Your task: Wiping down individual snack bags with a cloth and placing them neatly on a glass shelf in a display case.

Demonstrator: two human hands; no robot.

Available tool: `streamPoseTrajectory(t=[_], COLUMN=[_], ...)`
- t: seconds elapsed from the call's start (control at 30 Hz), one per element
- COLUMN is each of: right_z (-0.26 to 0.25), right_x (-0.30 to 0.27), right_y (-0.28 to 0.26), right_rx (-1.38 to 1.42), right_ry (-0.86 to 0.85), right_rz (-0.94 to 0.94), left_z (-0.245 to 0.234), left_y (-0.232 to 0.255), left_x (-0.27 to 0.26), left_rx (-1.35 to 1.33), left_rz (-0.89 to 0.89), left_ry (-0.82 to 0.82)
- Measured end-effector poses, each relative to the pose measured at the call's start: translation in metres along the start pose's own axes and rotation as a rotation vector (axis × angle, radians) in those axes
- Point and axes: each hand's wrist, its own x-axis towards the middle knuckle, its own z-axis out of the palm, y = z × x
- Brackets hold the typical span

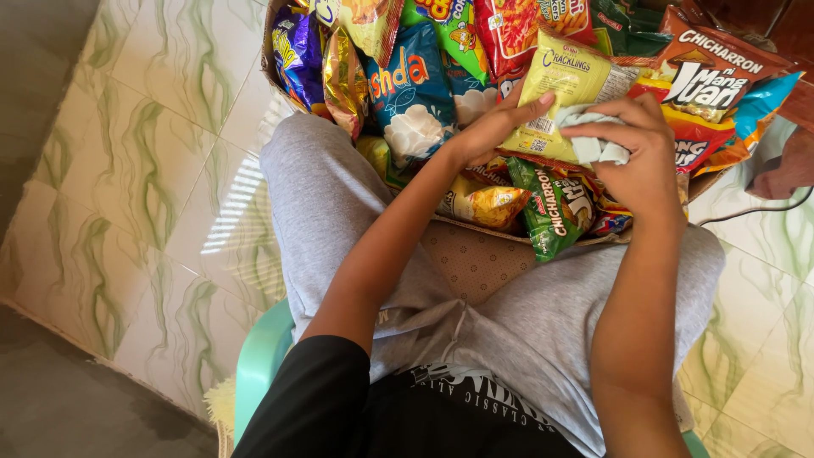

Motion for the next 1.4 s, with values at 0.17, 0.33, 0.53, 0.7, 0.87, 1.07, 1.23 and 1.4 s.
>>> streamPoseTrajectory(t=[0.17, 0.33, 0.53, 0.7, 0.87, 1.07, 1.23, 1.4], right_z=[-0.003, 0.014, 0.034, 0.041, 0.032, 0.011, -0.013, -0.024], right_x=[0.006, 0.003, 0.002, 0.002, 0.01, 0.007, -0.002, -0.022], right_y=[-0.016, -0.02, -0.007, -0.024, -0.052, -0.038, -0.014, 0.027], right_rx=[0.023, -0.059, -0.071, -0.182, -0.223, -0.181, -0.207, -0.147], right_ry=[-0.273, -0.26, 0.225, 0.303, -0.015, -0.368, -0.513, -0.18], right_rz=[-0.055, -0.091, 0.033, 0.023, -0.131, -0.133, -0.028, 0.113], left_z=[-0.004, -0.001, -0.002, -0.004, -0.004, -0.002, 0.005, 0.001], left_y=[-0.006, -0.001, -0.011, -0.003, 0.0, 0.001, 0.006, 0.001], left_x=[0.004, 0.006, 0.011, 0.007, 0.007, 0.007, 0.004, 0.009], left_rx=[0.128, -0.056, 0.156, 0.27, 0.113, -0.011, -0.11, -0.151], left_rz=[-0.024, -0.016, 0.056, -0.094, -0.047, -0.053, -0.035, -0.047], left_ry=[0.07, 0.006, 0.006, 0.131, 0.132, 0.12, 0.118, 0.143])
